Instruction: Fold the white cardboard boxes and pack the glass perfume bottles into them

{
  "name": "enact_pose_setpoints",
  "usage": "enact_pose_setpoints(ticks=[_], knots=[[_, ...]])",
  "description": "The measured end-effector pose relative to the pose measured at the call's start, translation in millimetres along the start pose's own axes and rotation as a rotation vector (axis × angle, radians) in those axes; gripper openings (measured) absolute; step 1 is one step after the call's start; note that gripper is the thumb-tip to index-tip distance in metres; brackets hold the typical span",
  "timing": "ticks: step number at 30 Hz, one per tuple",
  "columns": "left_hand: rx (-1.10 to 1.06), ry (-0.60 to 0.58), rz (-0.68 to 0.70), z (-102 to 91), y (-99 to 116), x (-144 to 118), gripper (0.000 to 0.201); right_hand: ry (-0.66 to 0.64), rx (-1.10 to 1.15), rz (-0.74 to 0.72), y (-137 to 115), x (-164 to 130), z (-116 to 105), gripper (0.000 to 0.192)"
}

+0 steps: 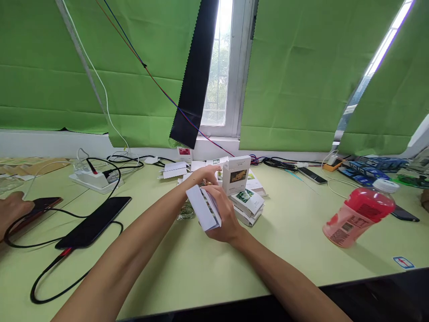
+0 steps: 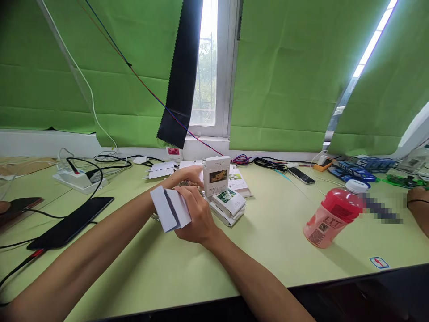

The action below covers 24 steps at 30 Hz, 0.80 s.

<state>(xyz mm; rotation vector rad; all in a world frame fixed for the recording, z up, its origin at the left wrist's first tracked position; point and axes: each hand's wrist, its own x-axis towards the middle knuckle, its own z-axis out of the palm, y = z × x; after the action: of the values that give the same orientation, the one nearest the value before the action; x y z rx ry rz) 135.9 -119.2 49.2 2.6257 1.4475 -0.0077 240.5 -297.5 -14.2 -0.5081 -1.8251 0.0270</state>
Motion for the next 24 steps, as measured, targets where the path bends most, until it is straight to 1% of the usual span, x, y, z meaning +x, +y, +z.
enact_pose_setpoints(ticks=[3,7,13,16,21,24], knots=[[0.036,-0.044,-0.047,-9.2,-3.4,-1.1,0.088,0.007,0.015,-0.009,-1.0,0.5,-0.9,0.072],[0.068,-0.039,-0.079,-24.9,-10.8,-11.0,0.09,0.007,0.037,-0.008,-1.9,0.3,-0.6,0.072],[0.113,0.041,-0.091,-46.0,-26.2,-35.4,0.09,-0.002,0.038,-0.003,-2.0,-0.8,-0.2,0.071],[0.131,0.075,-0.088,-53.2,-31.3,-49.1,0.087,-0.005,0.047,-0.005,-2.1,-0.8,-0.1,0.07],[0.166,0.094,-0.061,-64.5,-40.9,-69.9,0.089,-0.008,0.068,-0.006,-2.3,-1.2,0.5,0.068],[0.182,0.143,-0.043,-70.3,-47.5,-79.4,0.087,-0.014,0.073,0.006,-2.2,-1.5,0.8,0.067]])
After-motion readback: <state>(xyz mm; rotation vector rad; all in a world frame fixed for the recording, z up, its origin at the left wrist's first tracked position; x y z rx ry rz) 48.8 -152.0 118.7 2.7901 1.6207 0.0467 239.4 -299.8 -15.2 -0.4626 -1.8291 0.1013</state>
